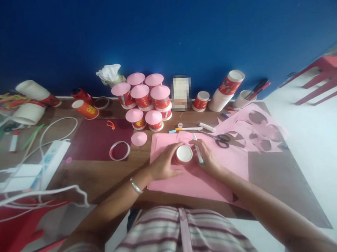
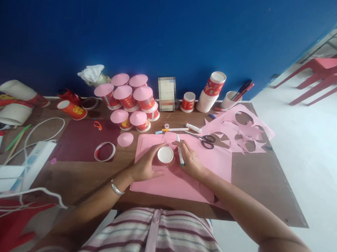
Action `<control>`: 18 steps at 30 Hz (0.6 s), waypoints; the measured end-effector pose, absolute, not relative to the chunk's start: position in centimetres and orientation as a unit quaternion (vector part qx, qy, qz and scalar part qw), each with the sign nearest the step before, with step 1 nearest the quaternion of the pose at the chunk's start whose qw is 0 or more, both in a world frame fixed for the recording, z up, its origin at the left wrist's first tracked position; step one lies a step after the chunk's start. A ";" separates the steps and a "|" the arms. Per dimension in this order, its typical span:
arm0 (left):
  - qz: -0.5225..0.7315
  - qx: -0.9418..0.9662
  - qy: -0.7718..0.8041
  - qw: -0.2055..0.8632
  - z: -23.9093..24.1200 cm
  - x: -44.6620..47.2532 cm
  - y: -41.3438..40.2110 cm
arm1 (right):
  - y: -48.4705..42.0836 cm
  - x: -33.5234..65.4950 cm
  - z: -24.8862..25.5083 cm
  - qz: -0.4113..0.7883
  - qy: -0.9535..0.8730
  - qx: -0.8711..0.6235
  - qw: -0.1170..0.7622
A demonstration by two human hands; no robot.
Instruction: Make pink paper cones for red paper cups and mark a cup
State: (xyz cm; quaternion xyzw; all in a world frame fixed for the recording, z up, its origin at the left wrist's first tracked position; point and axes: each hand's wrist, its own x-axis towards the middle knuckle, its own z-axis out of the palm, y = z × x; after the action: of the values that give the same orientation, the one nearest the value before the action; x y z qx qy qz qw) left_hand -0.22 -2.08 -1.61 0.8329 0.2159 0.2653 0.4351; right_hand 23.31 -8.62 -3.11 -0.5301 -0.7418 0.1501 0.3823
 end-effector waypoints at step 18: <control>0.405 0.462 0.314 0.723 0.4 4.5 0.0 | -7.5 22.6 2.9 0.168 -0.650 -0.483 0.562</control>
State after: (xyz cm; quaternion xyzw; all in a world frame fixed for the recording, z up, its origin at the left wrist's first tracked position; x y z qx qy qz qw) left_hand 4.51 -0.02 0.45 0.4622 0.3143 0.4052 0.7235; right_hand 22.56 -7.50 2.94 -0.4833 -0.6496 0.1685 0.5622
